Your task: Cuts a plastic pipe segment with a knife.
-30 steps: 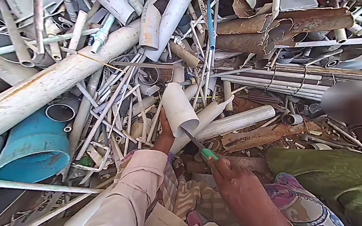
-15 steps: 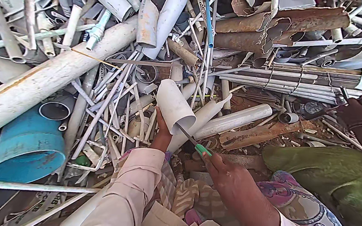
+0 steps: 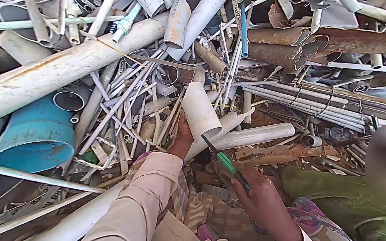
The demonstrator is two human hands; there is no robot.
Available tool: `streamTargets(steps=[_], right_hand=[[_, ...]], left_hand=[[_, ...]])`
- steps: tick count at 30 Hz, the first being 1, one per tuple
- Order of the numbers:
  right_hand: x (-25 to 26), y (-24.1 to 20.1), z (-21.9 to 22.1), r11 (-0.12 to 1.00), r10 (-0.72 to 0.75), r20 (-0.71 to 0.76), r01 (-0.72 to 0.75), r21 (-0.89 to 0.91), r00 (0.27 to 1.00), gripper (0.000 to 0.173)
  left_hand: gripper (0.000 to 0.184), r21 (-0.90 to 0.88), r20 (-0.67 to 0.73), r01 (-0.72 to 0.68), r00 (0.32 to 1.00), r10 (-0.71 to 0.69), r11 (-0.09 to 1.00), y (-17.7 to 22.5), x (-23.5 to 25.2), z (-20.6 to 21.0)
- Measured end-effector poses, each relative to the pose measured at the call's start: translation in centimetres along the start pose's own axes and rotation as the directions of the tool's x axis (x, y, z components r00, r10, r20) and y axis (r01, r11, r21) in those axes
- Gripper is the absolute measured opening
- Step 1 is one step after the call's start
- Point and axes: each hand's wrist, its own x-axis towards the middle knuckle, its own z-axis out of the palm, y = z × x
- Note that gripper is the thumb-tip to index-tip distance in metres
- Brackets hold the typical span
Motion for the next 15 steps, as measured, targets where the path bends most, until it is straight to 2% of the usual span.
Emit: streamTargets(steps=[2, 4, 6, 8, 10, 11, 13, 15], right_hand=[[0.1, 0.4, 0.2, 0.971, 0.054, 0.06, -0.066, 0.228, 0.997, 0.042], [0.3, 0.9, 0.5, 0.948, 0.113, 0.1, -0.137, 0.289, 0.989, 0.041], [0.5, 1.1, 0.7, 0.981, 0.138, 0.07, -0.146, 0.127, 0.988, 0.041], [0.5, 1.0, 1.4, 0.991, 0.081, -0.055, -0.086, -0.107, 0.995, 0.042], [0.5, 0.7, 1.5, 0.975, 0.04, -0.116, -0.065, -0.214, 0.992, 0.042], [0.5, 0.5, 1.4, 0.978, 0.04, -0.108, -0.061, -0.197, 0.993, 0.042], [0.3, 0.3, 0.8, 0.997, 0.066, -0.03, -0.067, -0.035, 0.997, 0.042], [0.4, 0.5, 0.0, 0.984, 0.073, 0.051, -0.08, 0.159, 0.996, 0.041]], left_hand=[[0.059, -0.05, 0.025, 0.019, 1.0, -0.018, 0.999, 0.0, 0.0, -0.3], [0.059, -0.111, 0.076, -0.023, 0.997, 0.032, 0.994, -0.2, 0.3, -0.9], [0.06, -0.155, 0.084, -0.074, 0.993, 0.088, 0.985, -0.3, 0.8, -1.4], [0.061, -0.158, 0.037, -0.082, 0.995, 0.089, 0.984, -0.2, 1.2, -1.5], [0.06, -0.136, -0.117, -0.011, 0.993, -0.005, 0.991, 0.9, 0.9, 0.2], [0.058, -0.096, -0.193, 0.021, 0.98, -0.039, 0.995, 1.7, 0.5, 1.4], [0.059, -0.111, 0.022, -0.062, 0.998, 0.065, 0.992, 0.9, 0.5, -0.3], [0.059, -0.148, 0.096, -0.081, 0.991, 0.096, 0.986, 0.6, 0.7, -1.0]])
